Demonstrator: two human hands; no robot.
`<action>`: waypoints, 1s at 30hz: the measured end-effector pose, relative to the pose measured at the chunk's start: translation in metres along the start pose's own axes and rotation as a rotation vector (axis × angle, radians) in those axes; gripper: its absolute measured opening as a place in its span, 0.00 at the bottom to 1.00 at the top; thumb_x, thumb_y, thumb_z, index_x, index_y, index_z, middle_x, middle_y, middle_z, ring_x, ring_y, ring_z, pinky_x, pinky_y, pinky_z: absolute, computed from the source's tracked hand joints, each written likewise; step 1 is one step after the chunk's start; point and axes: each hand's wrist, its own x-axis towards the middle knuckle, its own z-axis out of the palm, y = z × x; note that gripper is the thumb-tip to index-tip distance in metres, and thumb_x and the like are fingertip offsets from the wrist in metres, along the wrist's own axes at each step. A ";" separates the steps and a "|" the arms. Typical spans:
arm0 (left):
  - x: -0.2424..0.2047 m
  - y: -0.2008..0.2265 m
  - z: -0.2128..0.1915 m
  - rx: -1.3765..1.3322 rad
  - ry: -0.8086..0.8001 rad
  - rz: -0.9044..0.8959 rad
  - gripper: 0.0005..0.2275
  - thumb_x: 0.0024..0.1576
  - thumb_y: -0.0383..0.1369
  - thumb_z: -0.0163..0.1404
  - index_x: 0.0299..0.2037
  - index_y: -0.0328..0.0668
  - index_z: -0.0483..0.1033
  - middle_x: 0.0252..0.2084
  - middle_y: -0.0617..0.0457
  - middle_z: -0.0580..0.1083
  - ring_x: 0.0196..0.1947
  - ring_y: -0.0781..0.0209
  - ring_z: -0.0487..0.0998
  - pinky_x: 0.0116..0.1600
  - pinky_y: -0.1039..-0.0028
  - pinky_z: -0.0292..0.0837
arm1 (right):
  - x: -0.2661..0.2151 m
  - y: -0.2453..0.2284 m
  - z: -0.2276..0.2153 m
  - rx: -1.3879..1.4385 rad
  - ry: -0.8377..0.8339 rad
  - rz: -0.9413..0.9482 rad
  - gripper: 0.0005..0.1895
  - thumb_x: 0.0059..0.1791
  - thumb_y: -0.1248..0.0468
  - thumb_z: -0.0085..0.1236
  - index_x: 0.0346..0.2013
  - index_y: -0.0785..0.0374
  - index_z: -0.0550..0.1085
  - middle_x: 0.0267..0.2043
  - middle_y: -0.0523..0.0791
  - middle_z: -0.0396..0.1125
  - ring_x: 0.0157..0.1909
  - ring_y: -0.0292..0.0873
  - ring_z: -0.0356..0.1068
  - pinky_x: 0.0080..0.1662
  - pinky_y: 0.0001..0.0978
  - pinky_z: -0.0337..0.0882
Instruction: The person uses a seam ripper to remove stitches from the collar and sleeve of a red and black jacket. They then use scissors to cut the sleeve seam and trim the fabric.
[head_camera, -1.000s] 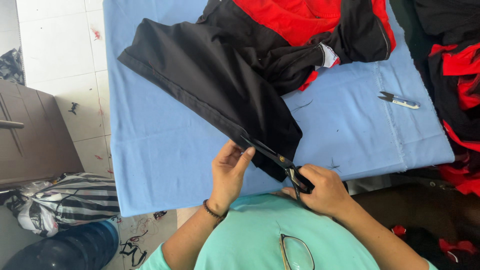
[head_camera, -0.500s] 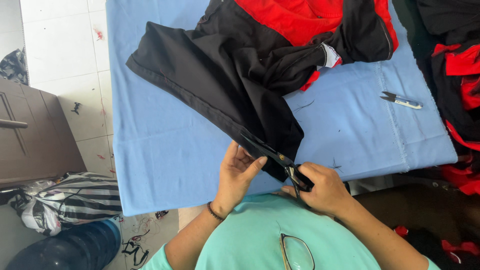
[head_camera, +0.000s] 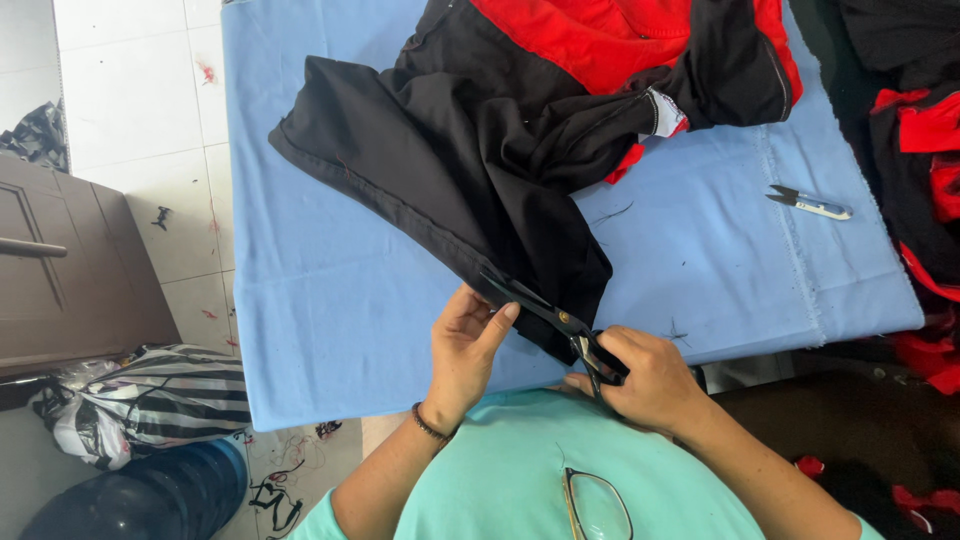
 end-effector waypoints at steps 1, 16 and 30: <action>0.000 -0.002 -0.002 -0.004 -0.006 0.001 0.16 0.56 0.17 0.57 0.54 0.31 0.76 0.38 0.49 0.77 0.40 0.64 0.79 0.44 0.73 0.82 | 0.001 0.000 0.000 -0.010 -0.004 -0.006 0.22 0.38 0.46 0.75 0.22 0.53 0.69 0.18 0.38 0.64 0.23 0.44 0.72 0.27 0.32 0.70; -0.003 0.001 0.002 -0.019 -0.054 0.006 0.31 0.54 0.18 0.59 0.68 0.39 0.63 0.43 0.51 0.76 0.44 0.65 0.78 0.48 0.73 0.81 | 0.002 0.003 0.002 -0.004 -0.007 -0.031 0.22 0.41 0.48 0.73 0.21 0.54 0.67 0.18 0.40 0.63 0.24 0.45 0.71 0.28 0.33 0.70; 0.004 0.007 -0.004 0.015 -0.024 0.049 0.18 0.56 0.18 0.56 0.58 0.32 0.72 0.36 0.48 0.77 0.38 0.63 0.79 0.45 0.69 0.82 | 0.005 0.000 0.003 0.007 -0.032 -0.019 0.22 0.41 0.49 0.73 0.20 0.53 0.68 0.17 0.39 0.64 0.23 0.44 0.71 0.27 0.32 0.70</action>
